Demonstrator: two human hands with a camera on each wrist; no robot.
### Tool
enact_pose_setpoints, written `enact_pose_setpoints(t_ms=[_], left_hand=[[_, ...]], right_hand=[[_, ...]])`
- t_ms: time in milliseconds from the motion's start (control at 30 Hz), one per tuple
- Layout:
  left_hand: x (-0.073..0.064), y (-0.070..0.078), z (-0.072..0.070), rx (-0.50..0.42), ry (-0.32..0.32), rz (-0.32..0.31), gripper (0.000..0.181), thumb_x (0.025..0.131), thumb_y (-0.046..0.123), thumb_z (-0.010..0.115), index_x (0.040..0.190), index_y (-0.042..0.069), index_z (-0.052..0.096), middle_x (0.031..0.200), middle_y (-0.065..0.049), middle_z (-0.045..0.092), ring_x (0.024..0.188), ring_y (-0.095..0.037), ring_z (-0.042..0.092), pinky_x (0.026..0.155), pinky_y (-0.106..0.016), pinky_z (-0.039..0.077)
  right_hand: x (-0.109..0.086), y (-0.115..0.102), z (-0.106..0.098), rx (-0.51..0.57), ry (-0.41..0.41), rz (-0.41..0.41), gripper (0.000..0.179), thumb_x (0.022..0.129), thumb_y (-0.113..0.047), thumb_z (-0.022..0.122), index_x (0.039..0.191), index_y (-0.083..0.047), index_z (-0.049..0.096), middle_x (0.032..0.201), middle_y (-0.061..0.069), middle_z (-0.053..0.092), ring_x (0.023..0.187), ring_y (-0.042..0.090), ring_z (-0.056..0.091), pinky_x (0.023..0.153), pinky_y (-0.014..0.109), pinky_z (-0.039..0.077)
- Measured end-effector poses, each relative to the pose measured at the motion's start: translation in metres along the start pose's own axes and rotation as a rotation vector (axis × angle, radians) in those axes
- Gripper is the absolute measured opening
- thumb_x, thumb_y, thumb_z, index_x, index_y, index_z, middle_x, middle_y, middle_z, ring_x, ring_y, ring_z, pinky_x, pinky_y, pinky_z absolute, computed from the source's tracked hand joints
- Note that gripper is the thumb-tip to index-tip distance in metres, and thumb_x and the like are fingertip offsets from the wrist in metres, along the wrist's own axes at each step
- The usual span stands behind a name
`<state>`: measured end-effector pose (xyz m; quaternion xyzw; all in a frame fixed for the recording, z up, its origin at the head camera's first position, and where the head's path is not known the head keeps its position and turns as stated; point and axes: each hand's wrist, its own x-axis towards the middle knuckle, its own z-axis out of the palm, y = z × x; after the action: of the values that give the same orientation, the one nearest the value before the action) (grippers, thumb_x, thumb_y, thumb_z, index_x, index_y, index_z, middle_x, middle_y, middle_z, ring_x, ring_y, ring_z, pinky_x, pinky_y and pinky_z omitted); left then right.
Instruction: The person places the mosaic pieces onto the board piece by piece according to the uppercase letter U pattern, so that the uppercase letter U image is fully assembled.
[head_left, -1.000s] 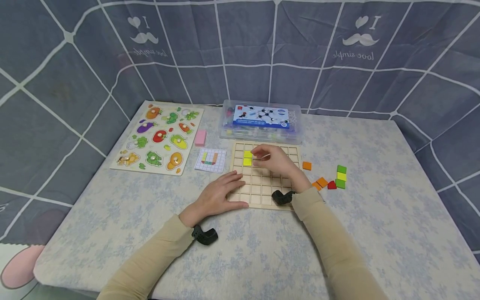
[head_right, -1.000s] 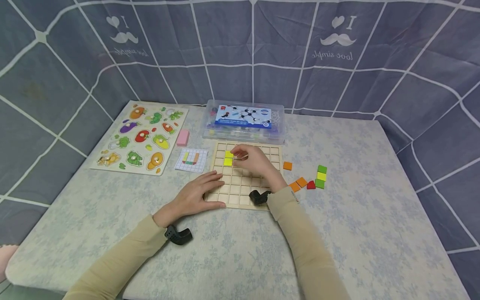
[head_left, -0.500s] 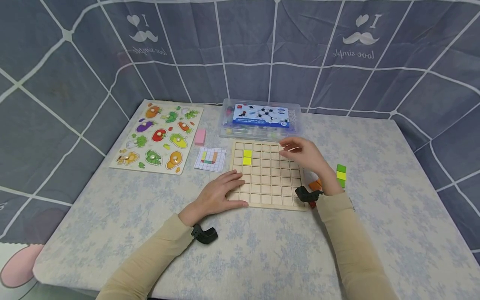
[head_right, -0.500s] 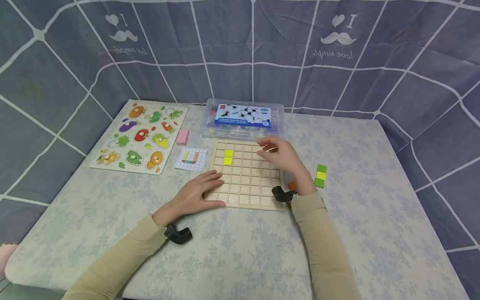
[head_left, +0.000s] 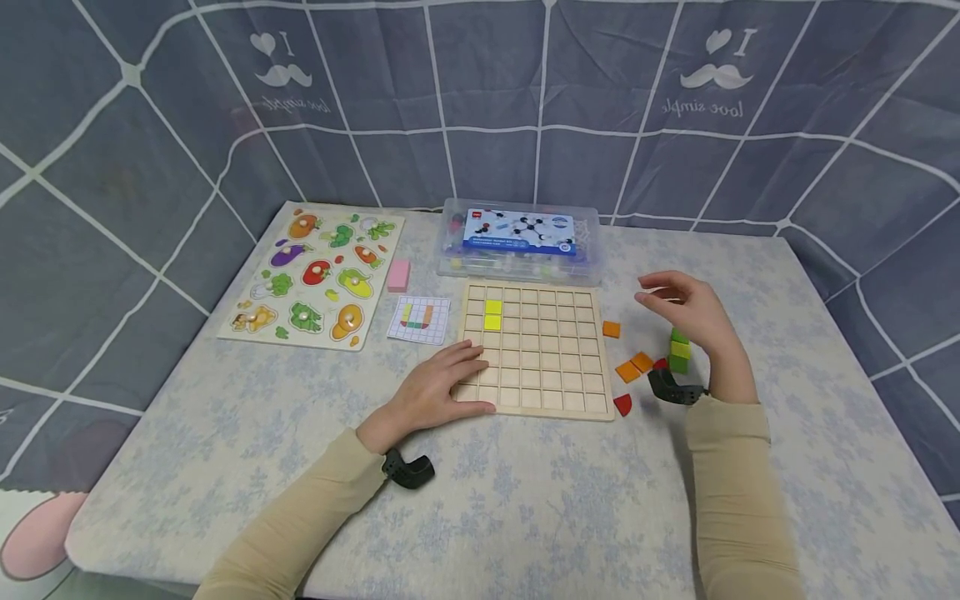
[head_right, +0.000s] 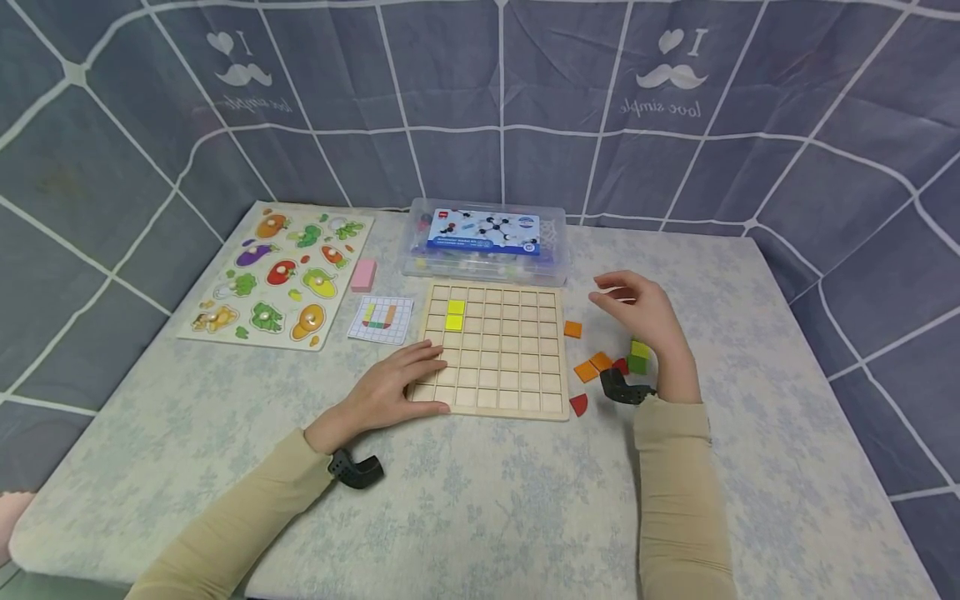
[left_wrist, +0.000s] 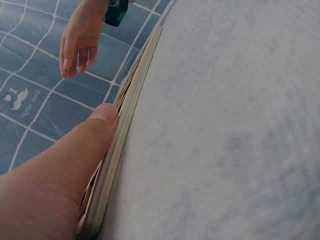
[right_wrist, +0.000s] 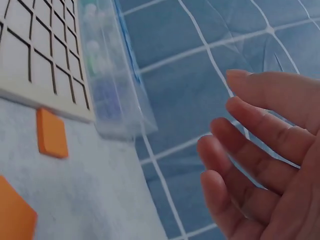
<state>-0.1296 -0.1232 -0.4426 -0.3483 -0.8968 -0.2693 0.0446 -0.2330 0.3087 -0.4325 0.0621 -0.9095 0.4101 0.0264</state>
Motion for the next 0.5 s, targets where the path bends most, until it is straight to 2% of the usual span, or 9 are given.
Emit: enact_pose_setpoints(t_ms=[33,67,167,233,300,433,467,500], left_hand=[[0.000,0.000,0.000,0.001,-0.001,0.000,0.068,0.077,0.053,0.070,0.127,0.007,0.060,0.139,-0.010,0.048,0.134,-0.025,0.035,0.108,-0.040,0.031],[0.000,0.000,0.000,0.002,-0.003,-0.001,0.068,0.077,0.053,0.070,0.127,0.007,0.060,0.139,-0.010,0.048,0.134,-0.025,0.035,0.108,-0.040,0.031],[0.000,0.000,0.000,0.001,-0.010,-0.005,0.068,0.078,0.053,0.069,0.127,0.007,0.060,0.140,-0.010,0.047,0.134,-0.025,0.034,0.108,-0.040,0.031],[0.000,0.000,-0.001,0.001,-0.014,-0.006,0.068,0.078,0.053,0.069,0.127,0.007,0.059,0.140,-0.010,0.047,0.135,-0.025,0.034,0.108,-0.039,0.031],[0.000,0.001,-0.001,-0.002,-0.016,-0.006,0.068,0.078,0.053,0.069,0.127,0.007,0.059,0.140,-0.010,0.047,0.135,-0.024,0.034,0.108,-0.039,0.031],[0.000,0.001,0.000,-0.006,-0.018,-0.010,0.068,0.078,0.053,0.069,0.127,0.007,0.059,0.140,-0.010,0.047,0.135,-0.024,0.034,0.109,-0.039,0.030],[0.000,0.001,0.000,-0.007,-0.017,-0.012,0.068,0.078,0.053,0.069,0.127,0.007,0.059,0.140,-0.010,0.047,0.135,-0.025,0.034,0.109,-0.039,0.030],[0.000,0.001,0.000,-0.005,-0.018,-0.014,0.068,0.078,0.053,0.069,0.127,0.007,0.059,0.140,-0.010,0.047,0.135,-0.025,0.034,0.109,-0.039,0.031]], right_hand=[[0.005,0.021,0.001,-0.048,0.025,0.025,0.049,0.083,-0.057,0.061,0.125,-0.032,0.057,0.123,-0.004,0.055,0.104,0.019,0.053,0.082,0.045,0.045],[0.006,0.032,0.000,-0.074,0.043,0.039,0.049,0.082,-0.060,0.059,0.124,-0.035,0.057,0.122,-0.007,0.055,0.104,0.016,0.052,0.082,0.044,0.045],[0.000,0.033,-0.014,-0.029,0.007,0.080,0.051,0.083,-0.058,0.060,0.127,-0.032,0.056,0.126,-0.003,0.053,0.107,0.019,0.051,0.086,0.051,0.042],[-0.009,0.021,-0.023,-0.017,-0.006,0.117,0.052,0.083,-0.059,0.059,0.126,-0.030,0.057,0.126,-0.004,0.053,0.106,0.016,0.051,0.087,0.051,0.041],[-0.020,0.003,-0.031,-0.021,-0.028,0.156,0.054,0.085,-0.058,0.058,0.127,-0.026,0.057,0.126,-0.002,0.054,0.107,0.016,0.051,0.083,0.051,0.043],[-0.041,-0.034,-0.042,0.006,-0.065,0.158,0.055,0.090,-0.051,0.056,0.129,-0.012,0.055,0.125,0.009,0.054,0.106,0.025,0.051,0.086,0.055,0.041],[-0.044,-0.038,-0.044,0.023,-0.080,0.146,0.054,0.091,-0.048,0.056,0.129,-0.009,0.054,0.125,0.012,0.054,0.106,0.028,0.051,0.086,0.056,0.040],[-0.046,-0.037,-0.045,0.051,-0.082,0.137,0.052,0.092,-0.044,0.056,0.129,-0.007,0.054,0.123,0.012,0.055,0.104,0.028,0.051,0.089,0.052,0.040]])
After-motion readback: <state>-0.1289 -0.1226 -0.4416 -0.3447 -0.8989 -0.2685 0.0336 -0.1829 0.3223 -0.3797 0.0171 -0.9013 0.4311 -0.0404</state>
